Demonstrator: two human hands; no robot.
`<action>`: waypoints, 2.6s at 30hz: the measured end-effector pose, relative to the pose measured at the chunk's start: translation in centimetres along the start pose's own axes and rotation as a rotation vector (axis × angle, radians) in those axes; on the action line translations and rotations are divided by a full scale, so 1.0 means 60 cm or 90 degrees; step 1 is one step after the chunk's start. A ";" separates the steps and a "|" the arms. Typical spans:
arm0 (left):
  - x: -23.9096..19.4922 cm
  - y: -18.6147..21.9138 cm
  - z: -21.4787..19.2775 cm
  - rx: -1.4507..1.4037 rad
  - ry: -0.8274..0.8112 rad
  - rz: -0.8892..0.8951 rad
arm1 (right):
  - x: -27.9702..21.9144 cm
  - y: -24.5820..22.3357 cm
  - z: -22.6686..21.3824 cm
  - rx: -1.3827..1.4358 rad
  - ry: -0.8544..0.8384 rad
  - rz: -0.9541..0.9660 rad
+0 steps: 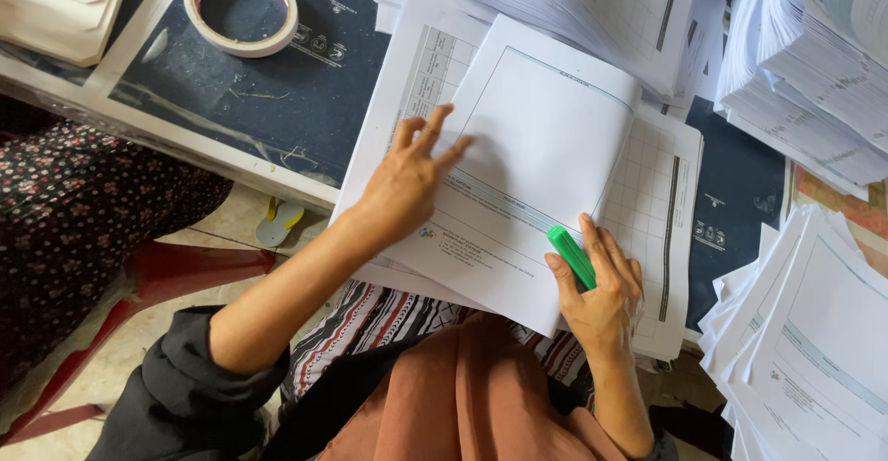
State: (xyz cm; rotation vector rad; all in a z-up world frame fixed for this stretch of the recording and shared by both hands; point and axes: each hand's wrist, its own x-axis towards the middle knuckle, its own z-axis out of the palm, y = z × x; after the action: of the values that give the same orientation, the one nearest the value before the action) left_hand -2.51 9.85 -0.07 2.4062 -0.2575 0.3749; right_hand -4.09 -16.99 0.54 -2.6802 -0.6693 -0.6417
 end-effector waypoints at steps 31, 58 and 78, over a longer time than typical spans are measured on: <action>0.061 0.070 0.041 0.414 -0.456 -0.061 | -0.005 0.122 0.006 0.071 -0.111 -0.245; -0.041 0.185 0.174 0.251 -0.136 0.251 | -0.311 0.371 -0.304 0.394 0.405 0.740; -0.021 0.244 0.057 0.112 0.064 0.182 | -0.205 0.188 -0.231 0.306 0.167 0.555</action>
State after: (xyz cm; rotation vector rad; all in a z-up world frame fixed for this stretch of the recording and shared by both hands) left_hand -7.14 -3.27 5.78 2.5175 -0.5460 0.6707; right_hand -12.92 -36.42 4.33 -2.0766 0.3779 -0.4764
